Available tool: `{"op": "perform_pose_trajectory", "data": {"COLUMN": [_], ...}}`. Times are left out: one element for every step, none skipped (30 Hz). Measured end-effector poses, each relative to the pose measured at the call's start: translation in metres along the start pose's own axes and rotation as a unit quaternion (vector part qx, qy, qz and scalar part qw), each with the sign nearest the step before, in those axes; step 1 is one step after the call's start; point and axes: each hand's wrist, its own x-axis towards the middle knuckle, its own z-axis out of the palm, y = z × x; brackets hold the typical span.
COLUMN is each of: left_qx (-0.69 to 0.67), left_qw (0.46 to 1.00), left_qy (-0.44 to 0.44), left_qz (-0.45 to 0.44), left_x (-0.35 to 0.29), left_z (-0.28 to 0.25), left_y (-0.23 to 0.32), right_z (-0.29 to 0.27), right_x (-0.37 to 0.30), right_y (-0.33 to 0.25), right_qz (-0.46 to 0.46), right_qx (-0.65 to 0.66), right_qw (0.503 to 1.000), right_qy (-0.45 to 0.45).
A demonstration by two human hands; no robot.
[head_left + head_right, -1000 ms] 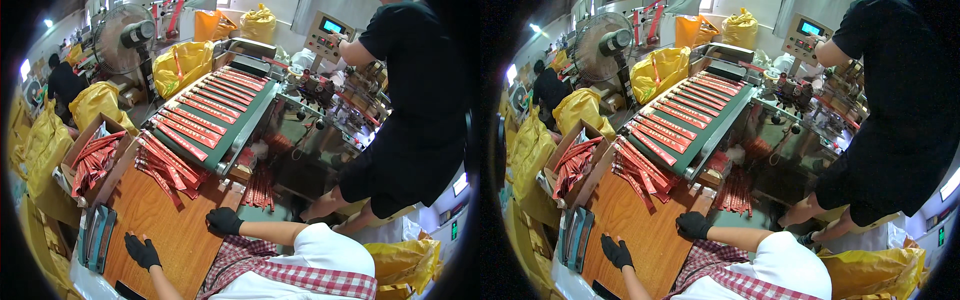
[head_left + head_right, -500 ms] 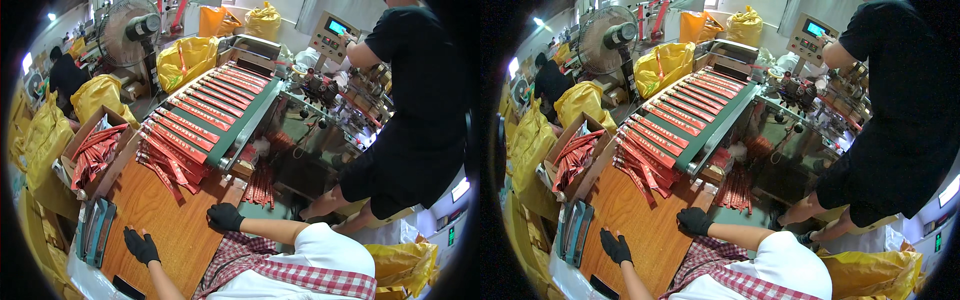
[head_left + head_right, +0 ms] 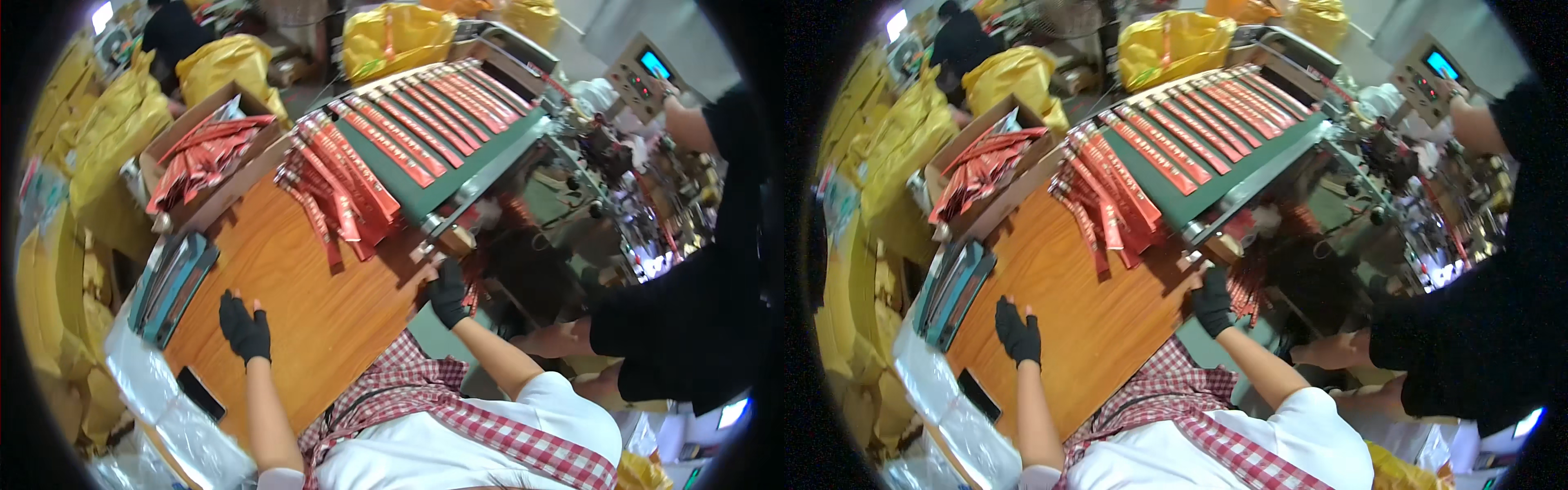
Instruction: Bundling red incense sticks and placing them into clear plastic bags for distribution.
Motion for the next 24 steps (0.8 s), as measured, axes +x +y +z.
{"op": "perform_pose_trajectory", "data": {"left_qx": [0.009,0.007,0.007,0.014,0.021,0.025,0.026,0.027,0.028,0.031,0.036,0.042,0.047,0.049,0.049,0.051,0.043,0.056,0.049,0.040,0.031,0.032,0.033,0.032], "left_qw": [1.000,0.999,0.999,0.998,0.997,0.996,0.996,0.996,0.996,0.996,0.996,0.996,0.996,0.996,0.996,0.996,0.997,0.997,0.998,0.998,0.998,0.998,0.998,0.998], "left_qy": [-0.003,-0.021,-0.038,-0.039,-0.046,-0.052,-0.054,-0.054,-0.053,-0.055,-0.056,-0.055,-0.056,-0.050,-0.044,-0.048,-0.044,-0.036,-0.039,-0.040,-0.040,-0.039,-0.037,-0.035], "left_qz": [-0.011,-0.024,-0.039,-0.047,-0.057,-0.064,-0.065,-0.063,-0.064,-0.065,-0.059,-0.053,-0.056,-0.055,-0.054,-0.056,-0.039,-0.036,-0.032,-0.031,-0.031,-0.038,-0.036,-0.035], "left_x": [0.002,0.005,0.004,0.004,0.004,0.004,0.004,0.004,0.004,0.004,0.004,0.005,0.005,0.004,0.004,0.004,0.007,0.006,0.010,0.011,0.013,0.012,0.010,0.011], "left_z": [-0.004,-0.009,-0.014,-0.015,-0.016,-0.015,-0.014,-0.013,-0.013,-0.012,-0.012,-0.012,-0.012,-0.012,-0.012,-0.011,-0.008,-0.014,-0.010,-0.008,-0.006,-0.005,-0.007,-0.004], "left_y": [0.006,0.010,0.009,0.009,0.009,0.011,0.011,0.012,0.012,0.013,0.013,0.013,0.010,0.007,0.005,0.006,0.012,0.005,0.012,0.016,0.019,0.019,0.017,0.017], "right_z": [-0.008,-0.009,-0.014,-0.023,-0.020,-0.021,-0.022,-0.026,-0.032,-0.037,-0.043,-0.050,-0.058,-0.064,-0.066,-0.062,-0.055,-0.051,-0.047,-0.043,-0.043,-0.046,-0.047,-0.046], "right_x": [0.010,0.018,0.028,0.035,0.034,0.035,0.034,0.032,0.031,0.031,0.035,0.044,0.059,0.076,0.105,0.141,0.175,0.217,0.267,0.306,0.346,0.381,0.408,0.430], "right_y": [0.007,0.015,-0.003,-0.021,-0.017,-0.012,-0.008,-0.006,-0.011,-0.015,-0.014,-0.022,-0.036,-0.047,-0.057,-0.057,0.004,-0.034,0.007,0.034,0.067,0.097,0.117,0.130], "right_qz": [-0.007,0.022,0.067,0.112,0.112,0.052,-0.010,-0.009,-0.073,-0.136,-0.214,-0.215,-0.295,-0.372,-0.380,-0.381,-0.266,-0.238,-0.207,-0.171,-0.096,-0.021,0.009,0.039], "right_qx": [0.044,0.023,0.065,0.101,0.104,0.077,0.049,0.048,0.008,-0.031,-0.043,-0.040,-0.048,-0.053,-0.052,-0.053,-0.113,-0.129,-0.157,-0.175,-0.238,-0.296,-0.323,-0.351], "right_qw": [0.998,0.998,0.995,0.987,0.987,0.996,0.998,0.998,0.994,0.982,0.961,0.961,0.937,0.906,0.920,0.923,0.957,0.961,0.963,0.964,0.964,0.954,0.944,0.930], "right_qy": [0.039,0.049,0.048,0.052,0.044,0.009,-0.026,-0.028,-0.078,-0.126,-0.169,-0.171,-0.184,-0.194,-0.079,0.036,0.004,0.056,0.069,0.099,0.067,0.033,0.065,0.099]}}
